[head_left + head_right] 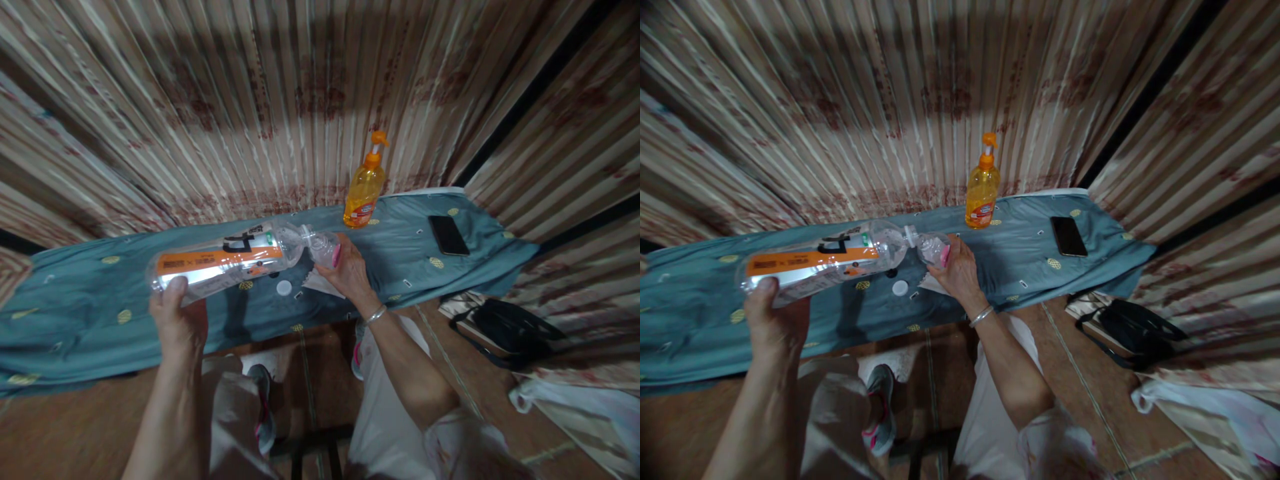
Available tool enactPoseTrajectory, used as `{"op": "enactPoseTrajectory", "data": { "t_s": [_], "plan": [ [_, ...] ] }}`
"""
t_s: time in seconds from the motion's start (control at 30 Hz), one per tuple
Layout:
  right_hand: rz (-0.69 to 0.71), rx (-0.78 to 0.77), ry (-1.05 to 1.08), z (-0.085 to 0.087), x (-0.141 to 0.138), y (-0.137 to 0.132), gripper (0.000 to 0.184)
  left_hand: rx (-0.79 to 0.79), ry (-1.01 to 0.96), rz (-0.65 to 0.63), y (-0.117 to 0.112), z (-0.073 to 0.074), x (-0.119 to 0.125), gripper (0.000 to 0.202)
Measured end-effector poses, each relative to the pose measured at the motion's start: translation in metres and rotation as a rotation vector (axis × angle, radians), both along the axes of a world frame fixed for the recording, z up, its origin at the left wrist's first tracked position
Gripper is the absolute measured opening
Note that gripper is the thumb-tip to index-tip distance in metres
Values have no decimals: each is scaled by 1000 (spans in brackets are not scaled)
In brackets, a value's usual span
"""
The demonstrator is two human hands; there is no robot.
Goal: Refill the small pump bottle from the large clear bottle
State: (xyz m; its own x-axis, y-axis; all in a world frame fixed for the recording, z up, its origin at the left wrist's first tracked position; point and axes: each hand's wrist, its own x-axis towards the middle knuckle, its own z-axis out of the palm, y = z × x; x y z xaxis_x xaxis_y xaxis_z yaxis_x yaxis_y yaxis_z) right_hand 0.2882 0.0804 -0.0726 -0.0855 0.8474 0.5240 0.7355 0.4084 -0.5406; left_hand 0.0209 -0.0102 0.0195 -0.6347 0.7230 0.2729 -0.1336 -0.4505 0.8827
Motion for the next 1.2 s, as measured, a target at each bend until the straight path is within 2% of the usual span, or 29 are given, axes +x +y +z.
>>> {"op": "enactPoseTrajectory", "data": {
  "t_s": [0.3, 0.6, 1.2],
  "plan": [
    [-15, 1, 4, 2, -1, 0, 79, -5, -4, 3, 0, 1, 1, 55],
    [-16, 18, -7, -2, -1, 1, 80, -11, -26, 14, -1, 1, 0, 49],
    [-8, 32, 3, -3, 0, 2, 77, -9, -13, 19, 0, 2, 2, 56]
  ]
}}
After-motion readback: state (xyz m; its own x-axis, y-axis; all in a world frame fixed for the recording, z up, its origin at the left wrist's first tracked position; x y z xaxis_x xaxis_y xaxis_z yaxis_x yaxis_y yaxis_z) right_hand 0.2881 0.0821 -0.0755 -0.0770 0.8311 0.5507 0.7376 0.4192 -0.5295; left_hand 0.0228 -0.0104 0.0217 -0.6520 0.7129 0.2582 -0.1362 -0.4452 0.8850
